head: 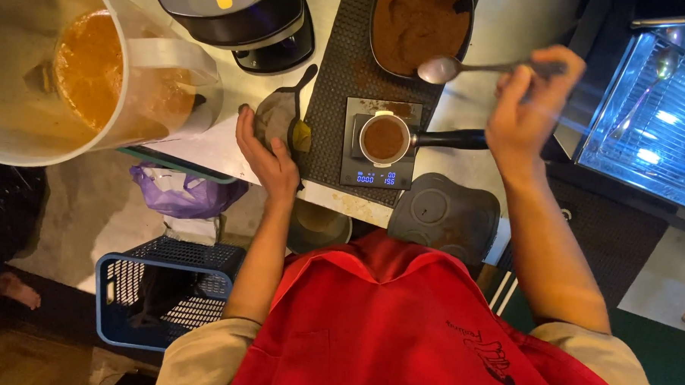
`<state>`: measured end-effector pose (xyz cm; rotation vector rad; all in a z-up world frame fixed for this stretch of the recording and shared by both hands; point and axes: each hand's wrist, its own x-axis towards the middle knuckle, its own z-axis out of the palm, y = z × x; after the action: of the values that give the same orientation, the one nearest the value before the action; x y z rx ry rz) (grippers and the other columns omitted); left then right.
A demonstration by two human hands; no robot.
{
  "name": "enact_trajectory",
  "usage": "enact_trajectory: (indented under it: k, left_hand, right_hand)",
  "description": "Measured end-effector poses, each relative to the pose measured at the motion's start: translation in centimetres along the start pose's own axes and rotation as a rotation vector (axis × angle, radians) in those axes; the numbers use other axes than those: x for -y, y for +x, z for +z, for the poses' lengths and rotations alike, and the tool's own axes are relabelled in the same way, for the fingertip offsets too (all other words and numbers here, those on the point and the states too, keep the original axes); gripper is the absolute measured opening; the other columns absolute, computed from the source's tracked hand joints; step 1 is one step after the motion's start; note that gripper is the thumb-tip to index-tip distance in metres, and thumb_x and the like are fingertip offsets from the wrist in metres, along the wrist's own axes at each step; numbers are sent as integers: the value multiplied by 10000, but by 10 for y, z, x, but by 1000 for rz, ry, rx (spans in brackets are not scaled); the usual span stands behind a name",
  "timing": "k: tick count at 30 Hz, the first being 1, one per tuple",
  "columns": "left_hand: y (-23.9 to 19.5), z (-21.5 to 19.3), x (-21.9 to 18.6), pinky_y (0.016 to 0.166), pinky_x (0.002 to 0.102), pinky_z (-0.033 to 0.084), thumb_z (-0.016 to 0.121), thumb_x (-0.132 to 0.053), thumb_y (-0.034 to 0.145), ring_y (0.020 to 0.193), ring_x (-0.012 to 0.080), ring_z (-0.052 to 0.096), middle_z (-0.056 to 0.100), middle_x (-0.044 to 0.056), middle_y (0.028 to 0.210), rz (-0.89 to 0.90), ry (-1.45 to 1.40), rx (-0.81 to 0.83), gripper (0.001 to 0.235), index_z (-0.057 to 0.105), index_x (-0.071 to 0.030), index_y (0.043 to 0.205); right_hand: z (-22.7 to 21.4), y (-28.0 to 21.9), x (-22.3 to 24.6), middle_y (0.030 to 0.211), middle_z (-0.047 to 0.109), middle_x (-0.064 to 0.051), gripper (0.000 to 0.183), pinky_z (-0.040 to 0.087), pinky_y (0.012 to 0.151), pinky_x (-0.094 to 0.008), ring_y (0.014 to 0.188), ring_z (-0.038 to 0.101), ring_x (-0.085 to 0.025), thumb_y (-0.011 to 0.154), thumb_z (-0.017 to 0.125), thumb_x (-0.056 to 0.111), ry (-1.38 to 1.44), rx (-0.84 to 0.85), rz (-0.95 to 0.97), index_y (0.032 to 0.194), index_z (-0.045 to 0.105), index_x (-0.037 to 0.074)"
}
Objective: The person prepares an espresso shot by first tamping coffee grounds in a portafilter. They then clean the portafilter and add fresh grounds using a spoon, leveling the surface before tamping it again.
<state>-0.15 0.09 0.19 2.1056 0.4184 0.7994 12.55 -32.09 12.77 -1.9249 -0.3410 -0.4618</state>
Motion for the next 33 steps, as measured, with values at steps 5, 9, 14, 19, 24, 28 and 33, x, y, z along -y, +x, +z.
enact_trajectory:
  k: [5, 9, 14, 19, 24, 28, 33]
  left_hand:
    - [1, 2, 0, 1254, 524, 368, 337, -448, 1157, 1481, 378, 445, 455, 188, 1554, 33, -1, -13, 564, 420, -23, 1519]
    - [2, 1, -1, 1250, 526, 368, 331, -459, 1153, 1471, 384, 450, 460, 197, 1546, 24, 5, -12, 580, 422, -13, 1514]
    - [1, 1, 0, 1253, 529, 361, 332, -455, 1152, 1475, 381, 443, 456, 193, 1550, 16, 10, -5, 579, 418, -14, 1517]
    - [1, 2, 2, 1245, 531, 360, 318, -477, 1153, 1472, 376, 441, 452, 188, 1554, 4, 14, 1, 597, 415, -18, 1520]
    - [0, 3, 3, 1246, 529, 365, 327, -472, 1150, 1474, 380, 443, 453, 191, 1555, 13, 11, -4, 593, 415, -17, 1520]
    - [2, 2, 0, 1239, 536, 372, 314, -500, 1146, 1469, 390, 451, 458, 197, 1548, 10, 5, -13, 619, 424, -12, 1511]
    - [1, 6, 7, 1217, 573, 322, 332, -489, 1143, 1456, 397, 439, 444, 192, 1545, 22, -8, -25, 611, 421, -24, 1529]
  right_hand:
    - [24, 21, -23, 914, 569, -128, 161, 449, 764, -375, 807, 616, -244, 1072, 428, -24, -233, 30, -28, 1215, 431, 51]
    - [33, 24, -31, 956, 573, -83, 211, 396, 773, -400, 859, 515, -240, 1013, 447, -6, -386, 24, 98, 1197, 470, 94]
    - [42, 24, -45, 855, 568, -20, 218, 387, 821, -382, 739, 516, -191, 1011, 443, 11, -367, 23, 164, 1187, 459, 137]
    - [45, 30, -60, 841, 569, -44, 239, 517, 607, -226, 710, 617, -133, 1099, 402, -50, 84, -65, 570, 1199, 421, 167]
    - [19, 34, -9, 938, 552, -61, 269, 568, 708, -235, 799, 632, -140, 1094, 369, -82, 80, -47, 536, 1223, 407, 150]
    - [-4, 18, 7, 874, 544, -84, 261, 551, 638, -263, 729, 610, -181, 1145, 401, -87, 143, -46, 406, 1259, 397, 147]
    - [-26, -49, 0, 854, 551, -104, 172, 452, 872, -403, 823, 586, -311, 1050, 477, -105, 45, 79, -190, 1104, 400, 38]
